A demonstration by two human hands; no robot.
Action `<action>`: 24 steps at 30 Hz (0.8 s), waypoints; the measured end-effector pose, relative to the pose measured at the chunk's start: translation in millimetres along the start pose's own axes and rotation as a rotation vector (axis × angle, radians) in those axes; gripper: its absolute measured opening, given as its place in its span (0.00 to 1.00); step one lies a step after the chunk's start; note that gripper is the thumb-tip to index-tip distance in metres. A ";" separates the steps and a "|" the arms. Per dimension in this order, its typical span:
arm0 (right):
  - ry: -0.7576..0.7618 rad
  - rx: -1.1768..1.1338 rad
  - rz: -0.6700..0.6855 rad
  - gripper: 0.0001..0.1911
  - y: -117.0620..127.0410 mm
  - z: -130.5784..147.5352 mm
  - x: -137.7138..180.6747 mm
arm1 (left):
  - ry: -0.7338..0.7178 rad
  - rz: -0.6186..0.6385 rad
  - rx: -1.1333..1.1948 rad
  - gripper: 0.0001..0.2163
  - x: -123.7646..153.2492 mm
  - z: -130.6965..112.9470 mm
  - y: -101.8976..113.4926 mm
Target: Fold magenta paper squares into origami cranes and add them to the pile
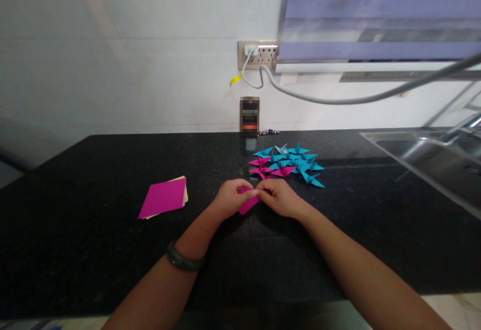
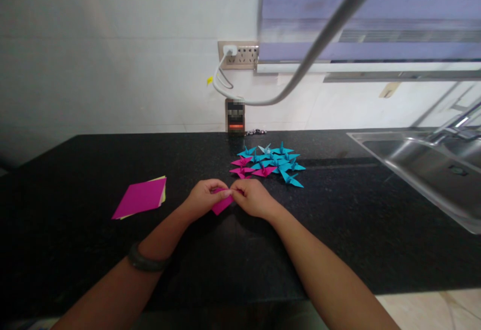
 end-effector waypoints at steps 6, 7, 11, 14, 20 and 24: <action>0.022 0.059 0.005 0.09 -0.2 5.5 1.2 | -0.054 0.002 -0.103 0.10 -0.5 1.7 0.6; 0.018 0.066 -0.002 0.10 0.6 6.3 1.2 | -0.067 -0.003 -0.139 0.10 -0.2 0.8 0.6; 0.011 0.116 -0.002 0.09 3.9 8.3 0.8 | -0.078 -0.008 -0.236 0.11 1.0 -3.2 0.5; 0.000 0.155 0.021 0.08 5.5 7.3 1.0 | -0.075 0.025 -0.262 0.10 1.2 -4.3 -0.2; -0.107 0.024 -0.102 0.07 5.4 -3.2 -0.4 | -0.036 0.062 -0.253 0.09 1.2 0.5 -2.1; -0.293 -0.321 -0.143 0.11 -4.8 -12.0 -1.8 | 0.013 -0.023 -0.016 0.08 1.2 2.6 -3.2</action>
Point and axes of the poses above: each hand's wrist, its own x-axis away from the middle knuckle, its own y-axis out of the back of the hand, z = x × y, the point moved 4 cm from there along -x, towards the middle knuckle, and after that the axes turned 15 degrees about x, right-handed, at the moved point
